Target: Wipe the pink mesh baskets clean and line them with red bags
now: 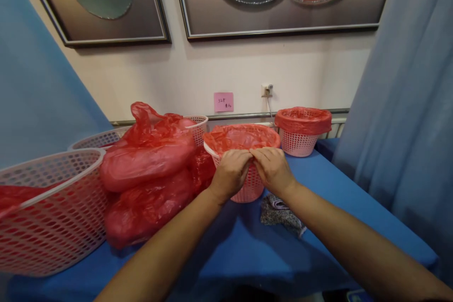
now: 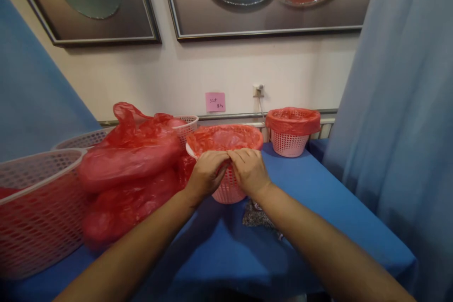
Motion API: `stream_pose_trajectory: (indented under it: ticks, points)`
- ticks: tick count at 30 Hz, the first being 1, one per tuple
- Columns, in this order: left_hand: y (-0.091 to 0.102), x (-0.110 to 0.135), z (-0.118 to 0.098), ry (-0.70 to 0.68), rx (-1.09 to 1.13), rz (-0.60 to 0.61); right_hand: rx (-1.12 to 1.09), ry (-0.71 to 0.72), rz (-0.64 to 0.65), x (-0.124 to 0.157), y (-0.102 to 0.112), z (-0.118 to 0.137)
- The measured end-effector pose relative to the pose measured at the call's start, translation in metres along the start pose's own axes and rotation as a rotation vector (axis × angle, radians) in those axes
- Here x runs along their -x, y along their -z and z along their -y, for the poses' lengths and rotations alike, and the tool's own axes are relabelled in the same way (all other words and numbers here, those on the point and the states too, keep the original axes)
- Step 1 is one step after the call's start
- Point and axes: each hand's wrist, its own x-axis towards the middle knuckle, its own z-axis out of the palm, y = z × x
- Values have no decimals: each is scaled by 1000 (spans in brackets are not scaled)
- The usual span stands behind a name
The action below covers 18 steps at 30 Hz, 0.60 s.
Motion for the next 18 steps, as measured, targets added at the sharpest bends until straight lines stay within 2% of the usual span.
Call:
stream_pose_trajectory:
  ticks: [4, 8, 10, 13, 16, 18]
  points:
    - [21, 5, 18, -20, -88, -70, -17, -2, 22, 2, -9, -17]
    - [39, 12, 39, -67, -199, -8, -17, 35, -7, 6, -11, -23]
    - [42, 14, 44, -100, -221, -3, -6, 28, -19, 7, -12, -22]
    - [41, 18, 47, -127, -248, -94, 5, 10, -21, 8, -13, -20]
    - [38, 26, 41, -175, -255, -174, 15, 1, -5, 9, -13, -23]
    - [35, 33, 32, -178, -233, -161, 17, -14, 15, 9, -12, -25]
